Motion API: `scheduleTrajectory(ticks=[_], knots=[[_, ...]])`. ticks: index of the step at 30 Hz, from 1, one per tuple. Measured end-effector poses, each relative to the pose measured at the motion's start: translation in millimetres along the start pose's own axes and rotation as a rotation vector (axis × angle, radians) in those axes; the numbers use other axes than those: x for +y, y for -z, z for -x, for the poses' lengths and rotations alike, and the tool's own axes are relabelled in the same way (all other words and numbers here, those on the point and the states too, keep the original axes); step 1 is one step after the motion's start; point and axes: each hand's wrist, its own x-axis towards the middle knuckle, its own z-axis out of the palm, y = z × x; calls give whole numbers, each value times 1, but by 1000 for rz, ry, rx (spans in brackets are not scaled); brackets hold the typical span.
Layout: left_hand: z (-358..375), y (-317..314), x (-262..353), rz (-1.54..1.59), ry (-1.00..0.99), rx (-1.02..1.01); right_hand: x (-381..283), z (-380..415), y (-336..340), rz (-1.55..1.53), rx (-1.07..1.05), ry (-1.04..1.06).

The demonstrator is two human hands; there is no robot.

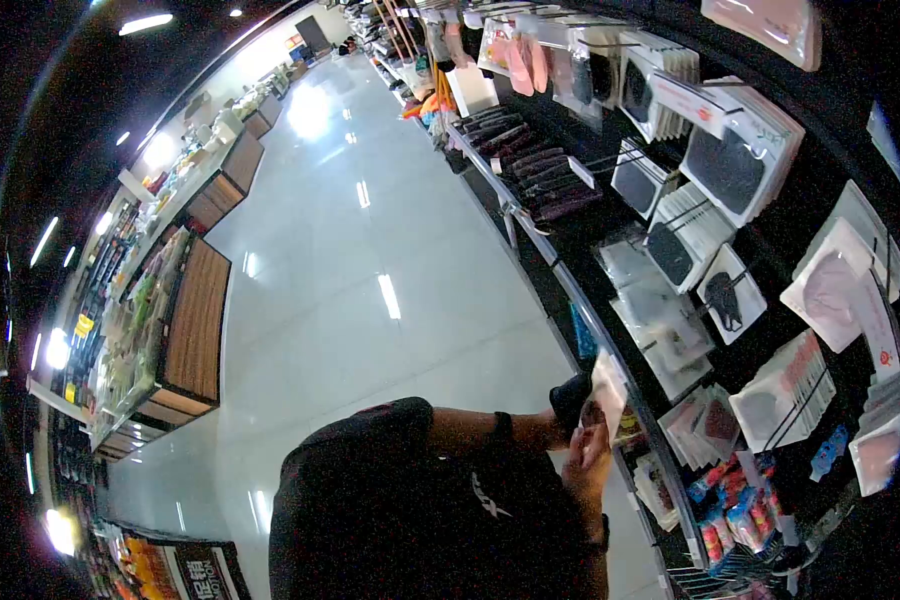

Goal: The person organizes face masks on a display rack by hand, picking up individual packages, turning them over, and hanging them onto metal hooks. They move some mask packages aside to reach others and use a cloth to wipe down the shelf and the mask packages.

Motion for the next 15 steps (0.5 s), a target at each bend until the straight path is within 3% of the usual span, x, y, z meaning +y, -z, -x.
scheduleTrajectory(ticks=[2,4,6,8,11,13,15], knots=[[7,13,-1,9,-3,-35,-31,1,-2,12,-68,83],[14,25,3,19,-8,-58,-32,4,0,-304,-114,-55],[23,35,6,27,-22,-70,-46,-3,0,-120,-35,112],[38,44,9,15,-54,-73,-58,-17,-1,325,20,307],[69,57,16,118,-64,-69,-54,-17,-19,340,-5,356],[83,62,44,979,546,48,-44,-17,-28,387,-15,389],[92,89,100,776,624,24,-16,-19,-38,268,51,313]])
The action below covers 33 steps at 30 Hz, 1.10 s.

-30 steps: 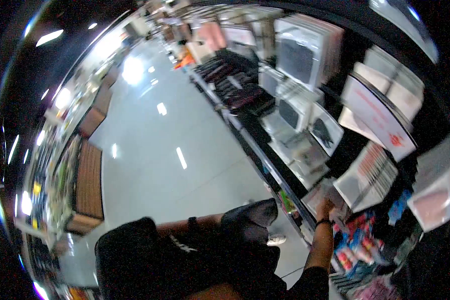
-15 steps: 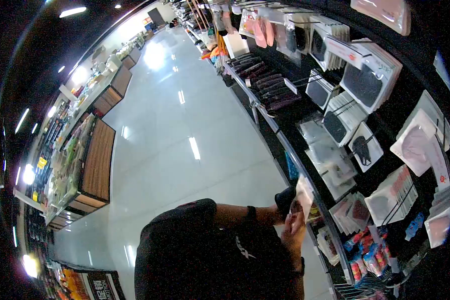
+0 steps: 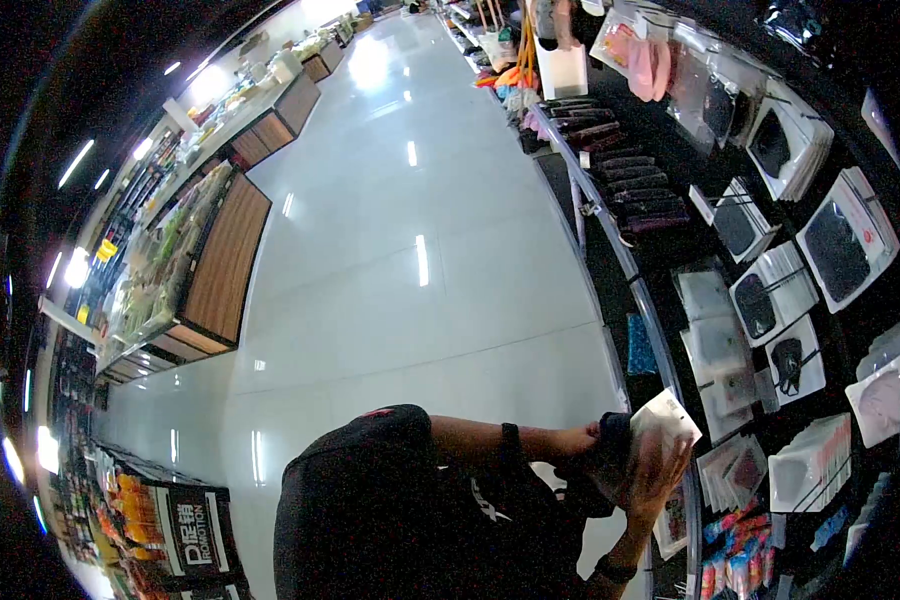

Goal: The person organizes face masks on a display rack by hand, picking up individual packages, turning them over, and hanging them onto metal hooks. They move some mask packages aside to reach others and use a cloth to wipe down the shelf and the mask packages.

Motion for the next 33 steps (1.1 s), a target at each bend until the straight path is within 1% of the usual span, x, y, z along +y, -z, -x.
scheduleTrajectory(ticks=[2,4,5,6,7,8,9,11,12,14,15,16,18,20,21,22,23,24,25,26,27,28,30,31,33], knots=[[8,0,5,-50,-25,-1,32,11,-22,-259,144,-214],[-15,18,-28,46,-136,-66,30,4,-17,-308,145,-361],[-29,29,-41,-7,-119,-110,35,4,-13,-267,145,-387],[-32,33,-42,-131,-179,-119,38,1,-9,-227,149,-415],[-37,35,-45,-255,-237,-129,42,-6,-3,-278,101,-396],[-41,34,-47,-377,-294,-142,39,-11,0,-259,92,-370],[-47,31,-43,-278,-302,-287,32,-14,4,-238,79,-346],[-59,23,-36,-670,-564,-214,24,-7,12,-230,55,-294],[-67,14,-31,-798,-681,-168,20,-4,17,-245,45,-262],[-86,-8,-18,-994,-969,-8,10,-5,26,-454,135,-296],[-94,-19,-13,-1037,-1064,71,15,-6,36,-396,123,-277],[-96,-31,-12,-1049,-1013,230,21,-6,48,-339,106,-258],[-104,-58,6,-877,-1058,124,34,0,61,-244,51,-196],[-160,-45,-23,-643,-983,-52,51,9,69,-160,-20,-111],[-187,-39,-37,-525,-938,-130,51,9,71,-193,-9,-78],[-216,-33,-52,-140,-778,-478,55,12,71,-232,-2,-127],[-166,-72,-21,-526,-828,-118,69,13,67,-204,23,-56],[-160,-82,-21,-304,-697,28,80,13,63,-186,39,23],[-154,-93,-21,-48,-596,178,80,8,66,-204,36,28],[-163,-57,-38,-658,-843,170,76,0,71,-223,33,34],[-153,-46,-33,-1188,-1161,299,78,-6,73,-185,-8,-13],[-149,-48,-33,-1225,-883,335,78,-10,70,-273,-7,-24],[-103,-102,9,-1370,-284,387,80,-18,63,-437,18,-59],[-107,-100,3,-1169,-334,385,87,-15,58,-507,30,-136],[-117,-86,-13,-771,-427,373,107,-17,50,-643,-68,-348]])
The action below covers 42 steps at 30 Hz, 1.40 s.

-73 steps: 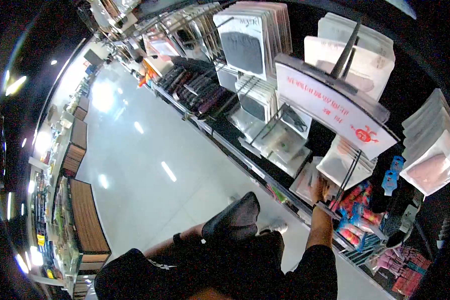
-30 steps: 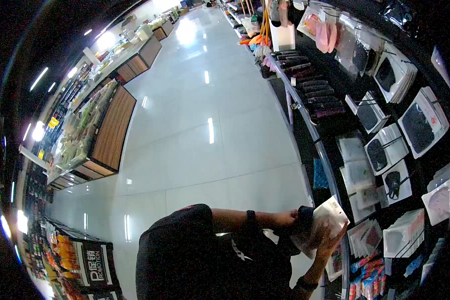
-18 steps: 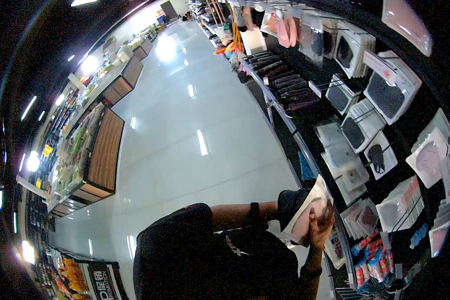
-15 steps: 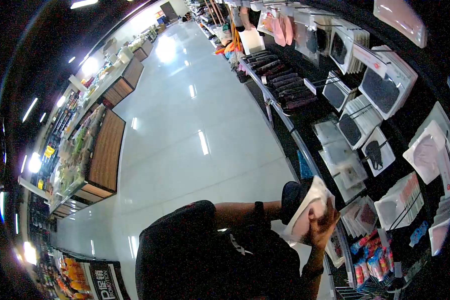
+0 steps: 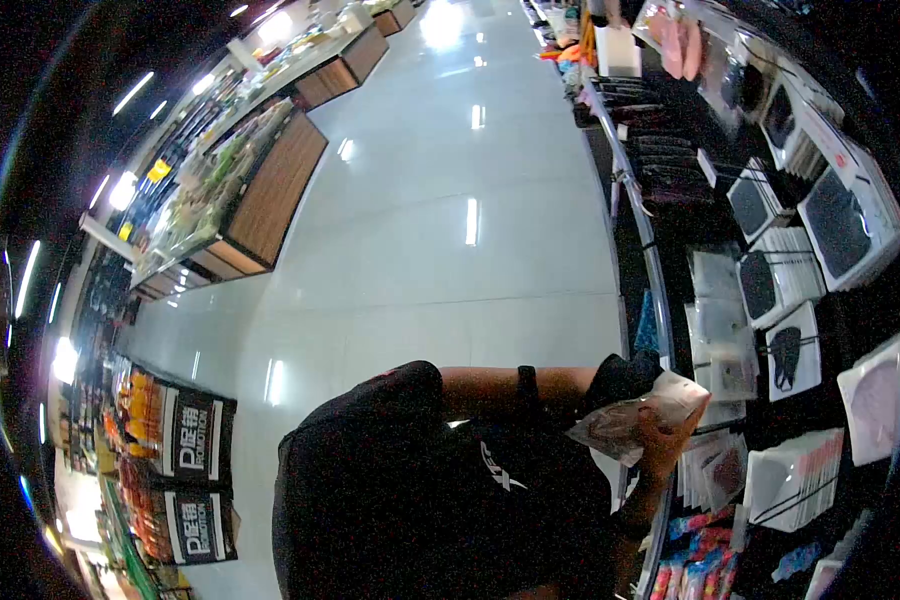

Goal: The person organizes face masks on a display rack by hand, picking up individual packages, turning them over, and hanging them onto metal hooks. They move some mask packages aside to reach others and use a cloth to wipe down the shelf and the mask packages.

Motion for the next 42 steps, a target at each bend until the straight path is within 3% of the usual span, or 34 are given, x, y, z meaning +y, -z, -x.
scheduleTrajectory(ticks=[2,5,6,8,10,14,18,20,22,24,25,26,27,28,30,31,32,34,35,36,38,40,41,42], knots=[[-8,-1,-31,398,-8,79,27,-11,22,-16,-95,-129],[1,15,-13,763,11,319,52,-18,59,21,-255,-191],[-12,25,-21,-120,-200,319,54,-15,68,-28,-272,-242],[-39,35,-38,-822,-393,297,64,-9,70,-122,-267,-322],[-40,30,-44,-704,-330,225,67,-2,62,-225,-207,-423],[-47,25,-60,-370,-207,192,-15,-8,9,-286,-41,-601],[-67,19,-64,-251,-191,270,22,-70,-19,-261,-11,-394],[-89,7,-58,-251,-139,491,18,-105,-38,-319,-61,-425],[-136,-36,-43,-262,205,1125,9,-131,-60,-400,-138,-488],[-165,-46,-47,-220,410,1398,4,-147,-79,-484,-234,-562],[-165,-33,-52,-217,413,1405,2,-153,-85,-524,-280,-601],[-154,-10,-64,-312,343,988,1,-157,-90,-563,-315,-634],[-113,45,-87,-380,-20,265,-2,-158,-93,-599,-346,-663],[-104,62,-100,-440,-14,122,-6,-159,-92,-629,-366,-684],[-103,78,-127,-638,52,-16,-17,-154,-86,-670,-379,-712],[-109,85,-148,-752,120,-51,-58,-144,-88,-656,-321,-750],[-102,97,-131,-410,-15,40,-89,-137,-91,-650,-235,-743],[-102,114,-113,85,-209,160,-44,-130,-52,-595,-323,-440],[-106,118,-107,137,-272,154,-38,-125,-28,-516,-322,-253],[-112,126,-95,113,-279,86,-32,-119,-4,-436,-299,-70],[-123,125,-68,-200,-261,-60,-22,-119,40,100,-213,410],[-126,114,-63,-239,-234,-163,-34,-107,46,298,-24,281],[-128,100,-84,44,-146,-192,-66,-105,35,181,142,-35],[-135,94,-78,54,-136,-288,-99,-106,24,64,294,-153]])
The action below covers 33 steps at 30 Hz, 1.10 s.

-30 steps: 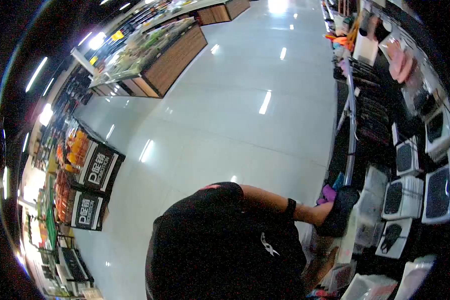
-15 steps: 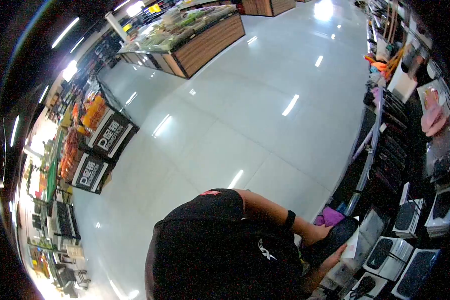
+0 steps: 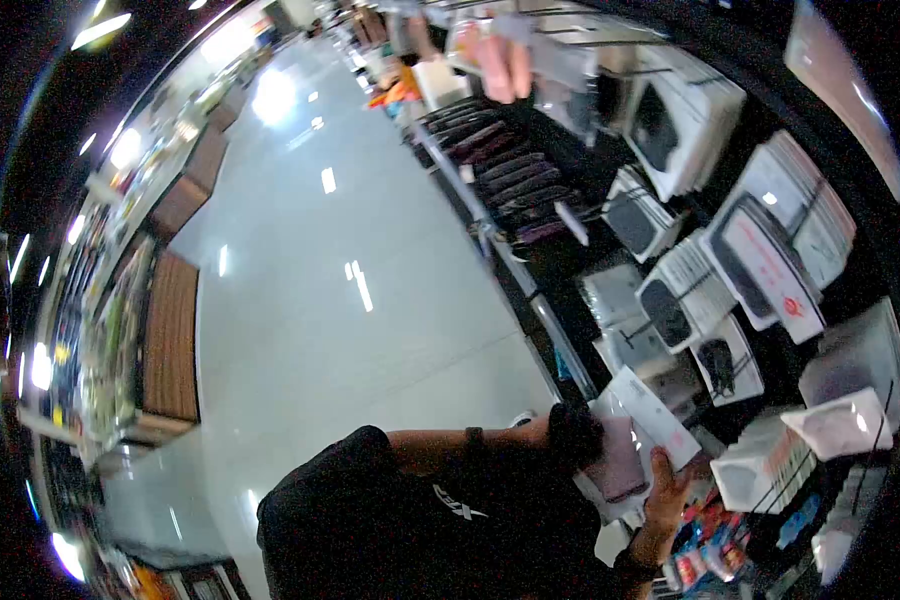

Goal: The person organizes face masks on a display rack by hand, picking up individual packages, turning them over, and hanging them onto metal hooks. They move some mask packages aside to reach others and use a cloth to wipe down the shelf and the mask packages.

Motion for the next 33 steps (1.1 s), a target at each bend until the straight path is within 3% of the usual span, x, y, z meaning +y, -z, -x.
scheduleTrajectory(ticks=[1,3,4,5,7,9,10,11,12,13,14,15,16,17,18,20,21,23,24,25,26,28,29,31,33], knots=[[-6,-3,8,19,5,-101,-33,7,-8,-128,155,-122],[-20,-9,20,13,16,-244,-38,12,18,270,138,-42],[-26,-9,26,-12,9,-298,1,25,33,344,280,-118],[-31,-17,28,-27,-1,-353,-33,38,33,490,255,-93],[-43,-33,29,-50,-26,-447,-23,68,46,510,347,-151],[-67,-45,29,-279,-290,-481,-41,84,53,697,406,-200],[-74,-55,61,-233,-252,-437,-42,92,53,776,480,-138],[-78,-65,82,-272,-367,-421,-40,100,55,841,509,-159],[-81,-76,104,-312,-482,-397,-21,108,67,908,521,54],[-86,-82,80,-263,-472,-486,-38,112,75,854,481,50],[-91,-88,57,-213,-457,-574,-53,117,85,849,548,100],[-96,-98,26,-34,-120,-775,-64,124,96,836,592,159],[-97,-106,31,396,123,-846,-70,141,108,795,712,177],[-99,-113,32,453,188,-882,-74,157,130,903,776,291],[-100,-117,30,409,197,-904,-77,181,148,875,838,222],[-93,-105,26,263,148,-918,-133,207,144,587,1130,105],[-95,-110,8,-43,-35,-935,-153,222,155,624,1197,178],[-106,-110,7,-223,-243,-940,-194,251,175,709,1336,318],[-112,-107,7,-320,-342,-937,-212,260,192,946,1443,266],[-114,-101,7,-421,-436,-934,-236,256,199,933,1493,282],[-115,-94,6,-523,-527,-932,-253,256,218,1099,1449,374],[-109,-84,4,-330,-410,-883,-289,240,247,1108,1444,368],[-108,-83,4,-42,-202,-813,-313,218,249,1095,1430,451],[-107,-77,28,245,-116,-681,-348,179,258,1138,1348,585],[-106,-70,51,406,-84,-611,-376,139,245,1018,1256,585]])
